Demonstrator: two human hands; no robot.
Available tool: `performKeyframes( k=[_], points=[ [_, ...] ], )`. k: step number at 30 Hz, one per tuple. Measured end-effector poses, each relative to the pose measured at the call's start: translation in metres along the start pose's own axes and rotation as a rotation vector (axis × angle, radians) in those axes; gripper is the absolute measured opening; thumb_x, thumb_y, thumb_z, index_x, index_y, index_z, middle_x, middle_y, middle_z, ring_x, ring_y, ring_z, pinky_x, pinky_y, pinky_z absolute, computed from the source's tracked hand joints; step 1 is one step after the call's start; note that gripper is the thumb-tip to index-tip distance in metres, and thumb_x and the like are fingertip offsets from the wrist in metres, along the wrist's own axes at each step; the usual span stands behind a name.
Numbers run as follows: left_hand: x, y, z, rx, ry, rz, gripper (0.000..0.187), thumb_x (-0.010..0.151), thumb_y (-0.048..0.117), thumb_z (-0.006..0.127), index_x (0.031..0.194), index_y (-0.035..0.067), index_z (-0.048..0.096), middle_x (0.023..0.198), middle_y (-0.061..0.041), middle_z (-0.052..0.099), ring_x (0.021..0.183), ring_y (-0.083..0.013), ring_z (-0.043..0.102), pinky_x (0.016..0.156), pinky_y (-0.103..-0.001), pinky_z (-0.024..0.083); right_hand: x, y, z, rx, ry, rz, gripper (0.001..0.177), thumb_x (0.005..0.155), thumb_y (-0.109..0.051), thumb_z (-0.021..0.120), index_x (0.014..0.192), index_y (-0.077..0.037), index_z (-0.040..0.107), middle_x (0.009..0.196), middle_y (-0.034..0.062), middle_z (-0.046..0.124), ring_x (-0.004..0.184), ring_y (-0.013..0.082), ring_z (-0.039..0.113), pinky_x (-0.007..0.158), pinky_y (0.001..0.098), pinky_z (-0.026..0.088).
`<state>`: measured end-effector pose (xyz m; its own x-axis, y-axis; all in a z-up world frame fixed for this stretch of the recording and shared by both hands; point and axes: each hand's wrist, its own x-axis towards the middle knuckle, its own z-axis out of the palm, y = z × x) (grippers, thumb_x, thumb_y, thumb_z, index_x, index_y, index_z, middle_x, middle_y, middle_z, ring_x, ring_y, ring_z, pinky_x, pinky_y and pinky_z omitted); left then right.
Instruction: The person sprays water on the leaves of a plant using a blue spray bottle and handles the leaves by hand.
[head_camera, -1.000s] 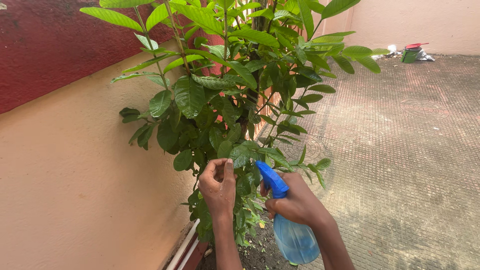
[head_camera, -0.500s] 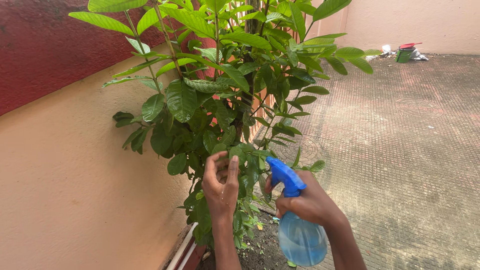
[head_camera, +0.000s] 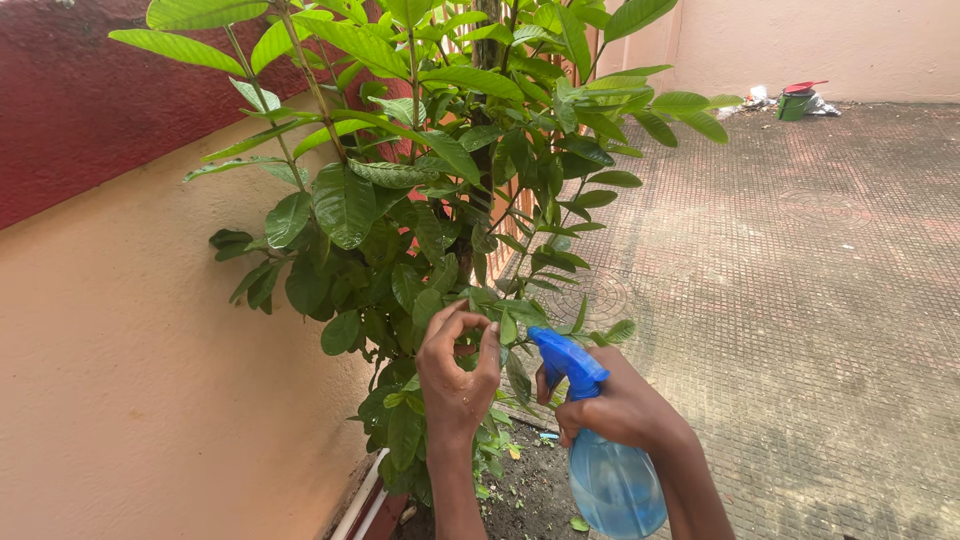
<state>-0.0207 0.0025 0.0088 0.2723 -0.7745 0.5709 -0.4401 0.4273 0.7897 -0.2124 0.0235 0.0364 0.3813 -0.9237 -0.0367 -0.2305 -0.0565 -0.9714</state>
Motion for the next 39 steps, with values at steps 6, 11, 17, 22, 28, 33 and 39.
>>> performKeyframes(
  k=[6, 11, 17, 22, 28, 33, 39],
  points=[
    [0.001, 0.013, -0.008, 0.026, -0.016, -0.047, 0.030, 0.084, 0.033, 0.078, 0.085, 0.004, 0.075, 0.123, -0.017, 0.068, 0.112, -0.0287, 0.069, 0.077, -0.043, 0.058, 0.001, 0.000, 0.001, -0.028, 0.001, -0.004, 0.030, 0.059, 0.004, 0.069, 0.088, 0.000, 0.073, 0.066, 0.0118, 0.071, 0.055, 0.0196, 0.071, 0.056, 0.0328, 0.059],
    [-0.001, 0.016, -0.015, 0.053, -0.040, 0.013, 0.018, 0.081, 0.021, 0.074, 0.086, 0.003, 0.074, 0.121, -0.017, 0.067, 0.116, -0.0296, 0.066, 0.078, -0.043, 0.058, 0.004, 0.004, 0.002, 0.009, 0.012, 0.001, 0.029, 0.058, 0.006, 0.070, 0.086, 0.002, 0.073, 0.071, 0.0113, 0.073, 0.056, 0.0201, 0.072, 0.056, 0.0345, 0.060],
    [-0.001, 0.009, -0.017, 0.018, 0.015, -0.065, 0.012, 0.087, 0.011, 0.067, 0.089, 0.000, 0.070, 0.098, -0.011, 0.070, 0.081, -0.0218, 0.075, 0.074, -0.035, 0.060, 0.005, 0.003, 0.004, -0.059, -0.049, 0.003, 0.029, 0.061, 0.006, 0.069, 0.090, 0.000, 0.073, 0.077, 0.0102, 0.074, 0.057, 0.0193, 0.072, 0.056, 0.0335, 0.061],
    [-0.002, 0.005, -0.019, 0.007, 0.057, -0.063, 0.010, 0.087, 0.008, 0.068, 0.090, -0.001, 0.069, 0.090, -0.009, 0.071, 0.074, -0.0176, 0.072, 0.069, -0.033, 0.058, 0.007, 0.007, 0.006, 0.012, -0.048, 0.003, 0.029, 0.060, 0.007, 0.069, 0.088, 0.002, 0.072, 0.077, 0.0110, 0.074, 0.057, 0.0206, 0.072, 0.055, 0.0354, 0.062],
    [-0.006, -0.006, -0.023, 0.002, 0.081, -0.065, 0.010, 0.087, 0.009, 0.067, 0.089, -0.001, 0.070, 0.090, -0.009, 0.071, 0.073, -0.0167, 0.071, 0.070, -0.032, 0.058, 0.008, 0.012, 0.004, -0.002, -0.015, -0.013, 0.027, 0.062, 0.008, 0.069, 0.088, 0.003, 0.072, 0.076, 0.0117, 0.073, 0.056, 0.0212, 0.072, 0.055, 0.0355, 0.062],
    [-0.005, -0.010, -0.028, 0.002, 0.146, -0.121, 0.011, 0.086, 0.010, 0.066, 0.088, 0.000, 0.068, 0.080, -0.008, 0.071, 0.067, -0.0152, 0.069, 0.066, -0.031, 0.057, 0.007, 0.017, 0.003, 0.034, 0.024, 0.034, 0.031, 0.061, 0.011, 0.067, 0.091, 0.002, 0.070, 0.070, 0.0163, 0.069, 0.055, 0.0234, 0.072, 0.054, 0.0369, 0.060],
    [-0.008, -0.011, -0.034, -0.048, 0.191, -0.143, 0.009, 0.086, 0.008, 0.064, 0.086, 0.000, 0.066, 0.075, -0.007, 0.070, 0.066, -0.0128, 0.067, 0.065, -0.029, 0.056, 0.003, 0.018, -0.001, -0.005, 0.026, -0.022, 0.032, 0.057, 0.009, 0.068, 0.088, 0.002, 0.070, 0.075, 0.0109, 0.073, 0.057, 0.0217, 0.074, 0.055, 0.0356, 0.060]
  ],
)
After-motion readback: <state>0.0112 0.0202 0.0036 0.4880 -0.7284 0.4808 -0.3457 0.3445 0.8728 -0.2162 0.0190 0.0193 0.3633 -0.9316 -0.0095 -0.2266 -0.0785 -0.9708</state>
